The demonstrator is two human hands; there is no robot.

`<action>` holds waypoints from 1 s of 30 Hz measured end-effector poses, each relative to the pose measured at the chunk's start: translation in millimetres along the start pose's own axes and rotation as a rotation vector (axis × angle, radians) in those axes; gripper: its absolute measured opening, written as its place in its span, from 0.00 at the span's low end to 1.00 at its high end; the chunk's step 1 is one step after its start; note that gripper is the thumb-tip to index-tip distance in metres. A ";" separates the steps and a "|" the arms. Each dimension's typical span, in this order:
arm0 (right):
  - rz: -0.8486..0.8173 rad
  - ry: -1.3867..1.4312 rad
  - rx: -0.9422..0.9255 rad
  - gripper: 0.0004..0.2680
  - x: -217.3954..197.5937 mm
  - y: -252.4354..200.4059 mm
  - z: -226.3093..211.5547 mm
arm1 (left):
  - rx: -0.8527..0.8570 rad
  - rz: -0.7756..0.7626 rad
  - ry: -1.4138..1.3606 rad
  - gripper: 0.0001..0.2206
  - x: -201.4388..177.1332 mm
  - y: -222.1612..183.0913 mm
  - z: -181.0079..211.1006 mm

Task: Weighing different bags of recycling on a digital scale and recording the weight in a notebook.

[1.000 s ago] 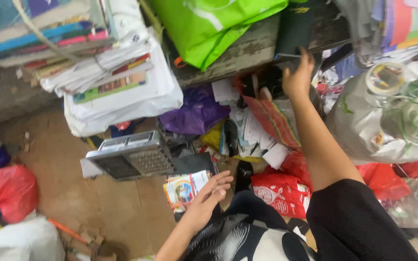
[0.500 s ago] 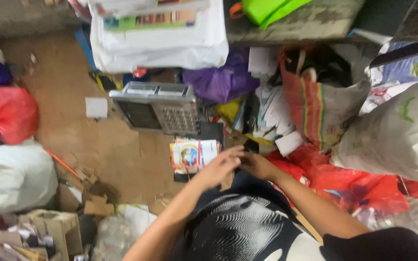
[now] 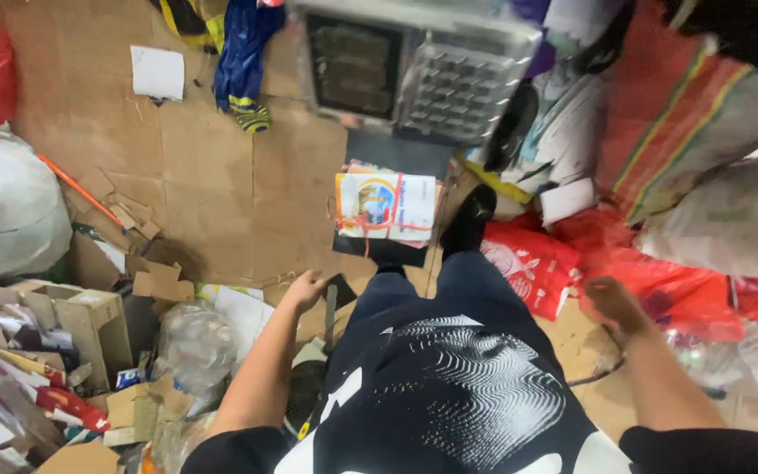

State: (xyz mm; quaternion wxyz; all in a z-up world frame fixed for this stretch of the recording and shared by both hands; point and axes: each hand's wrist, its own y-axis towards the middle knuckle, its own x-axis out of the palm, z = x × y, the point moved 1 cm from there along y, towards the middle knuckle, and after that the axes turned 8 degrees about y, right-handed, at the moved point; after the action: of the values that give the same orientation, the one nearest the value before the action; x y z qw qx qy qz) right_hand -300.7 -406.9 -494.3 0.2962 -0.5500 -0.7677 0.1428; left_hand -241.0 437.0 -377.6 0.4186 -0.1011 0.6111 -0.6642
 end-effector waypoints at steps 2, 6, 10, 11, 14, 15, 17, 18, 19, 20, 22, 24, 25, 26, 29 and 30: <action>0.096 -0.172 0.076 0.10 93.5 17.6 -61.0 | 0.100 0.153 0.032 0.22 17.4 12.6 -75.4; 0.253 -0.529 0.193 0.11 184.9 52.6 -82.8 | 0.059 0.154 -0.115 0.24 8.2 -21.8 -68.7; 0.288 -0.606 0.247 0.13 273.7 157.0 -44.2 | 0.211 0.049 -0.289 0.24 16.1 -36.9 -79.1; 0.243 -0.513 0.251 0.15 297.4 184.5 -35.4 | 0.267 0.031 -0.424 0.23 15.4 -37.6 -74.8; 0.261 -0.495 0.284 0.17 375.0 223.7 -37.7 | 0.008 -0.078 -0.495 0.22 -11.4 -79.2 -55.3; 0.271 -0.488 0.290 0.17 379.5 238.6 -16.2 | 0.008 -0.086 -0.486 0.22 1.1 -71.6 -86.6; 0.290 -0.430 0.199 0.20 389.1 273.7 26.1 | 0.161 0.028 -0.405 0.20 19.3 -52.7 -148.2; 0.308 -0.421 0.202 0.20 391.9 282.6 35.7 | 0.168 0.015 -0.391 0.20 22.0 -59.2 -162.6; 0.330 -0.377 0.151 0.22 394.2 291.4 44.4 | 0.055 0.018 -0.322 0.20 24.4 -65.7 -178.1; 0.347 -0.336 0.097 0.23 393.4 302.4 52.3 | -0.057 0.027 -0.256 0.20 29.0 -71.3 -192.1; 0.441 -0.349 0.142 0.25 406.7 314.2 27.2 | -0.038 -0.027 -0.366 0.19 54.7 -72.9 -239.9; 0.530 -0.361 0.189 0.26 415.5 327.7 16.0 | -0.024 -0.080 -0.478 0.19 68.1 -78.0 -270.8; 0.554 -0.217 0.217 0.26 415.0 333.9 18.2 | -0.051 -0.094 -0.472 0.19 70.3 -80.9 -276.4; 0.577 -0.071 0.247 0.26 414.4 336.7 21.3 | -0.080 -0.111 -0.464 0.19 72.8 -86.4 -282.1; 0.574 0.054 0.304 0.25 418.2 342.4 17.6 | -0.100 -0.128 -0.476 0.19 71.6 -81.2 -277.0; 0.578 0.059 0.309 0.25 423.3 341.4 4.3 | -0.104 -0.132 -0.470 0.19 66.4 -79.6 -260.2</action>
State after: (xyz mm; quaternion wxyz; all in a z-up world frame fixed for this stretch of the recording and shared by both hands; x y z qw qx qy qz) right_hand -136.9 107.8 -557.8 0.3452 -0.6976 -0.5403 0.3197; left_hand -485.3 573.3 -391.9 0.4991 -0.3138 0.5224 -0.6161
